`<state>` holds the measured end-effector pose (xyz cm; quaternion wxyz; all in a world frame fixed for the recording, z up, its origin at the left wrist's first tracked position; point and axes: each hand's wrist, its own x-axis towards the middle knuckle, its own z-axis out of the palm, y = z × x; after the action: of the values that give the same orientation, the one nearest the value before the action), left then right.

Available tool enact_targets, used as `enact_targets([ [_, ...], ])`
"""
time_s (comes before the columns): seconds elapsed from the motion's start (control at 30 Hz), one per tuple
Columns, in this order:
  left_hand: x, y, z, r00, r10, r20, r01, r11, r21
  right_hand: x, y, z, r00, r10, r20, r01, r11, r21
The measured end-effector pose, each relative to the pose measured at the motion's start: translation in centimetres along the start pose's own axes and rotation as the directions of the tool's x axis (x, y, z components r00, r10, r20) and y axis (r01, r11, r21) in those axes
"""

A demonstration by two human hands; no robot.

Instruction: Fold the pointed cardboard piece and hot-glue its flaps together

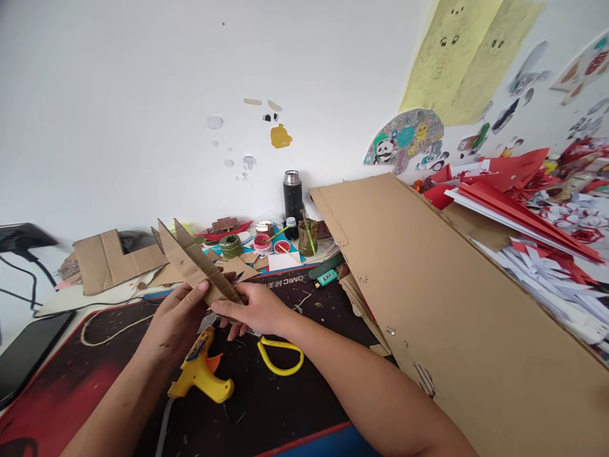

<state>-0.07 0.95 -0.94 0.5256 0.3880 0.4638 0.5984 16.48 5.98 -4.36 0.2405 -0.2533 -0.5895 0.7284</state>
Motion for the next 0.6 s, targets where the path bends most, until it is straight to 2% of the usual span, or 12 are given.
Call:
enact_targets([
  [0.13,0.2,-0.5,-0.2,0.999,0.032,-0.009,-0.031,0.999,0.020,0.0,0.0,0.2,0.999,0.022,0.027,-0.022,1.000,-0.009],
  [0.3,0.2,-1.2,0.0,0.999,0.043,0.018,-0.044,0.999,0.011,0.1,0.0,0.3,0.999,0.040,0.000,-0.040,0.997,-0.060],
  [0.6,0.2,0.1,-0.6,0.995,0.043,-0.090,-0.048,0.997,-0.053,-0.1,0.2,0.3,1.000,0.006,0.027,-0.004,0.996,-0.093],
])
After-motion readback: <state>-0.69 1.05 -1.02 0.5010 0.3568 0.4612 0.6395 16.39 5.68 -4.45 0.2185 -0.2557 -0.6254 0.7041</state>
